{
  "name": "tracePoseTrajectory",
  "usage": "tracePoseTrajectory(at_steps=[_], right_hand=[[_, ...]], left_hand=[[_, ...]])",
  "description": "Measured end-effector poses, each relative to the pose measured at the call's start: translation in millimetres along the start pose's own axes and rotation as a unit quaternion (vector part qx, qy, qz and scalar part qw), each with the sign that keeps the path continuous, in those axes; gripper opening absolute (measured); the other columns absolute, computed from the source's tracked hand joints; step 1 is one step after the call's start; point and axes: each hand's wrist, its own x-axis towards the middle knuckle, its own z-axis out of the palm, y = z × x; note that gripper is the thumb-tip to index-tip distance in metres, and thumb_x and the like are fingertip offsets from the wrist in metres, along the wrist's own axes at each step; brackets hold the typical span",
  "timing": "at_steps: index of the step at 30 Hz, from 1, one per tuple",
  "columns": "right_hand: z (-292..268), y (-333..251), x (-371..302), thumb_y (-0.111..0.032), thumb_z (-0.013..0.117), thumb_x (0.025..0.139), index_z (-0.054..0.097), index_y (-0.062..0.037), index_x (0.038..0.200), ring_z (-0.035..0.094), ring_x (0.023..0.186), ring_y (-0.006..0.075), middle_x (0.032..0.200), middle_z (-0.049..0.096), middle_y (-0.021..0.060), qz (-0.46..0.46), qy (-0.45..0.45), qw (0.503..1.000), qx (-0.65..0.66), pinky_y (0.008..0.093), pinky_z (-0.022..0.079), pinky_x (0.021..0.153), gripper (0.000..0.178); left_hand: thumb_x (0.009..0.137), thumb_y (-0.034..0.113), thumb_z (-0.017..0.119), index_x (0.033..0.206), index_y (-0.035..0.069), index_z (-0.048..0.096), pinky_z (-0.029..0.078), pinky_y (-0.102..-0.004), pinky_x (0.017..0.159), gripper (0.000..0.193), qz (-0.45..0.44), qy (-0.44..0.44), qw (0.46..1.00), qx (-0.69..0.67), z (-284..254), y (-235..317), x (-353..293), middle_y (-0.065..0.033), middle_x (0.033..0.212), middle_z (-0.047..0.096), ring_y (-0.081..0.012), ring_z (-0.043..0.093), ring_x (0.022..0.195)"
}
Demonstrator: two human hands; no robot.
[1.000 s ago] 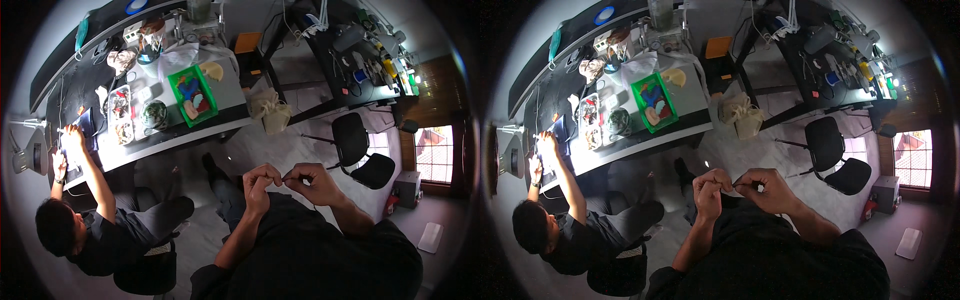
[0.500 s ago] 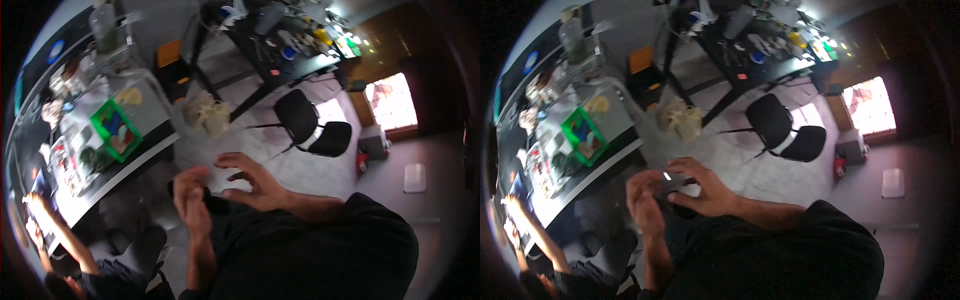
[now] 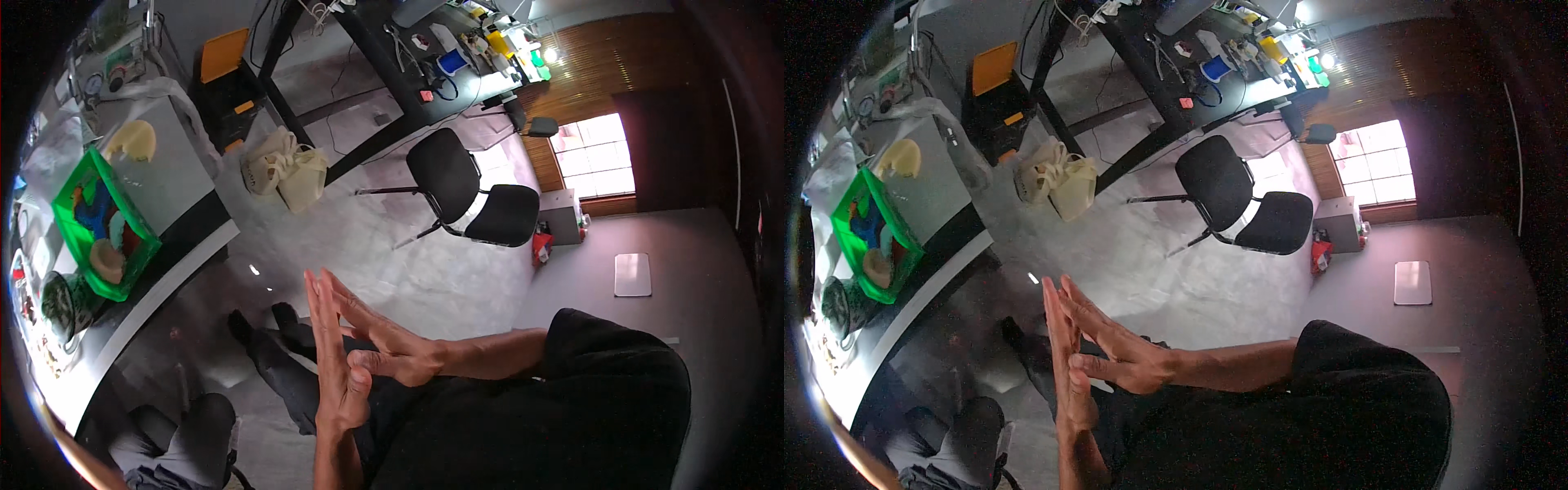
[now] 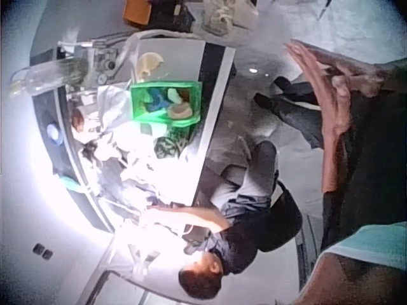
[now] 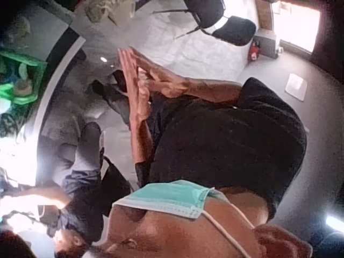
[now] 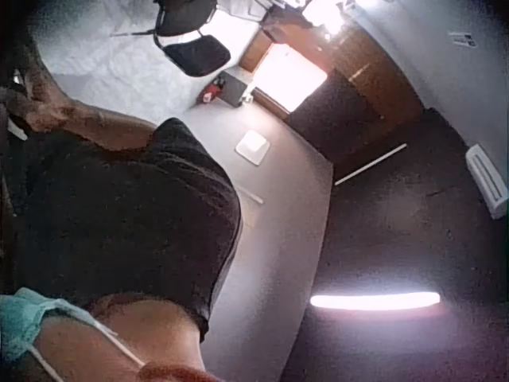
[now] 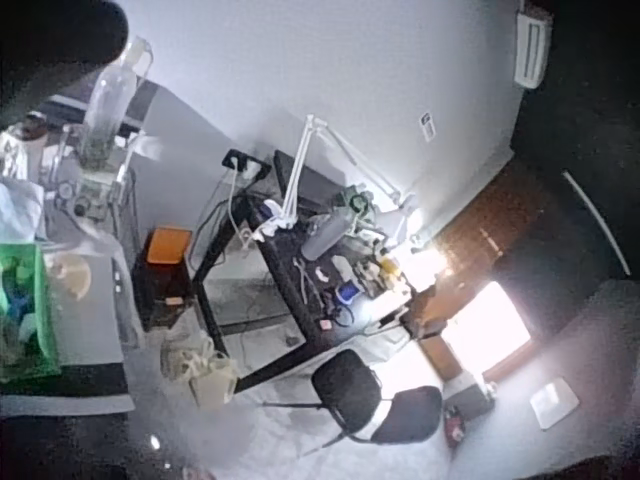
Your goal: Manually refining and polishing a dental mold or prosthetic using small hand tools.
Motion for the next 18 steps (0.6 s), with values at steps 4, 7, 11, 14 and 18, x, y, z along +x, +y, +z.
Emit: tracePoseTrajectory(at_steps=[4, 7, 11, 14, 18], right_hand=[[3, 16, 6, -0.067, 0.036, 0.104, -0.006, -0.0141, 0.167, -0.014, 0.159, 0.0361, 0.172, -0.015, 0.0187, -0.007, 0.024, 0.999, -0.025, 0.0563, 0.002, 0.127, 0.092], [1, 20, 10, -0.066, 0.036, 0.105, -0.007, -0.0101, 0.166, -0.014, 0.159, 0.0358, 0.172, -0.014, 0.0187, -0.023, 0.045, 0.998, -0.036, 0.0534, 0.001, 0.128, 0.094], [4, 15, 11, -0.066, 0.035, 0.105, -0.008, -0.0092, 0.166, -0.013, 0.159, 0.0358, 0.172, -0.012, 0.0196, -0.026, 0.076, 0.997, -0.019, 0.0524, 0.001, 0.127, 0.094], [5, 9, 10, -0.068, 0.035, 0.104, -0.009, -0.0100, 0.166, -0.012, 0.159, 0.0364, 0.172, -0.014, 0.0191, -0.018, 0.092, 0.995, -0.023, 0.0548, 0.004, 0.127, 0.095], [11, -3, 8, -0.069, 0.036, 0.103, -0.008, -0.0105, 0.166, -0.012, 0.159, 0.0368, 0.172, -0.016, 0.0182, -0.001, 0.124, 0.992, 0.028, 0.0578, 0.009, 0.126, 0.097]], left_hand=[[0.095, 0.082, 0.025, 0.167, 0.008, 0.003, 0.009, -0.0623, 0.125, 0.105, -0.032, -0.004, 0.999, -0.023, 10, -13, 3, -0.0271, 0.171, -0.005, -0.0464, -0.001, 0.158], [0.085, 0.093, 0.020, 0.167, 0.011, -0.003, 0.011, -0.0644, 0.124, 0.118, -0.064, -0.025, 0.997, -0.025, 8, -20, 6, -0.0214, 0.172, -0.008, -0.0442, -0.002, 0.158], [0.077, 0.101, 0.014, 0.166, 0.012, -0.007, 0.012, -0.0666, 0.123, 0.127, -0.108, -0.053, 0.993, -0.008, 4, -12, 14, -0.0171, 0.173, -0.010, -0.0424, -0.003, 0.158], [0.087, 0.092, 0.021, 0.165, 0.006, -0.008, 0.007, -0.0628, 0.124, 0.119, -0.080, -0.074, 0.994, -0.029, 1, -6, 19, -0.0237, 0.171, -0.014, -0.0450, -0.007, 0.158], [0.086, 0.094, 0.021, 0.165, 0.006, -0.008, 0.007, -0.0634, 0.124, 0.122, -0.091, -0.079, 0.992, -0.030, -7, 8, 27, -0.0236, 0.171, -0.014, -0.0446, -0.007, 0.158]])
